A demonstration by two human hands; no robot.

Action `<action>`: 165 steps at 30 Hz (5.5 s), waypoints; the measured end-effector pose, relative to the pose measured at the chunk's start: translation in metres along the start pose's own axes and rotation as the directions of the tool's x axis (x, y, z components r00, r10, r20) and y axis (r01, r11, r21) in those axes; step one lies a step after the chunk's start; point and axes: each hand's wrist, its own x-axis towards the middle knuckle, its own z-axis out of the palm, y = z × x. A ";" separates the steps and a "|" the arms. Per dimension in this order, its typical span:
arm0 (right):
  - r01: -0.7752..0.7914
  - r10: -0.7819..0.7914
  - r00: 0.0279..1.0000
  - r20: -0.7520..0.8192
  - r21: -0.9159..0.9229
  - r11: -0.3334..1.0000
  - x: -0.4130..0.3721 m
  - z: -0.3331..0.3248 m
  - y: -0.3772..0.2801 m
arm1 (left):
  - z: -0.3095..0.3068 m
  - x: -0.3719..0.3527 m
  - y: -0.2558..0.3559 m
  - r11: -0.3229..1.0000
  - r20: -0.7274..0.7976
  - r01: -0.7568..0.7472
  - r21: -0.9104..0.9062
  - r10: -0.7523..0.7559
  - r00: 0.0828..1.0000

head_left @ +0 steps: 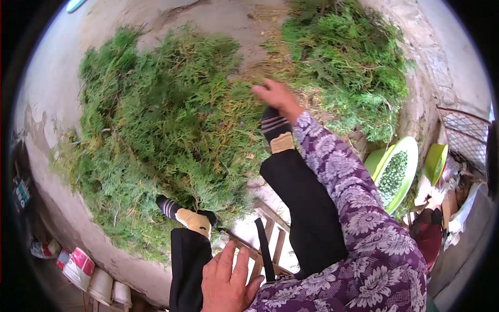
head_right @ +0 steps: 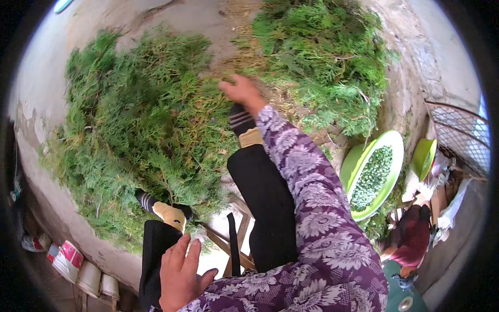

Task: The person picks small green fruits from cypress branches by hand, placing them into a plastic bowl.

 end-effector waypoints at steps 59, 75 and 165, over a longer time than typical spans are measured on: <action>0.229 -0.386 0.916 -0.111 -0.646 0.728 0.075 0.143 -0.129 | -0.004 -0.023 -0.047 0.968 -0.166 0.075 -0.241 -0.118 0.979; 0.260 -0.231 0.901 0.368 -0.030 0.965 -0.013 0.146 -0.154 | -0.016 -0.054 -0.048 0.988 -0.510 -0.096 -0.120 0.022 0.860; 0.592 -0.500 0.784 0.368 -0.203 0.780 -0.397 0.050 -0.287 | -0.023 -0.081 -0.051 -0.299 -0.587 -0.561 -0.772 -0.004 0.810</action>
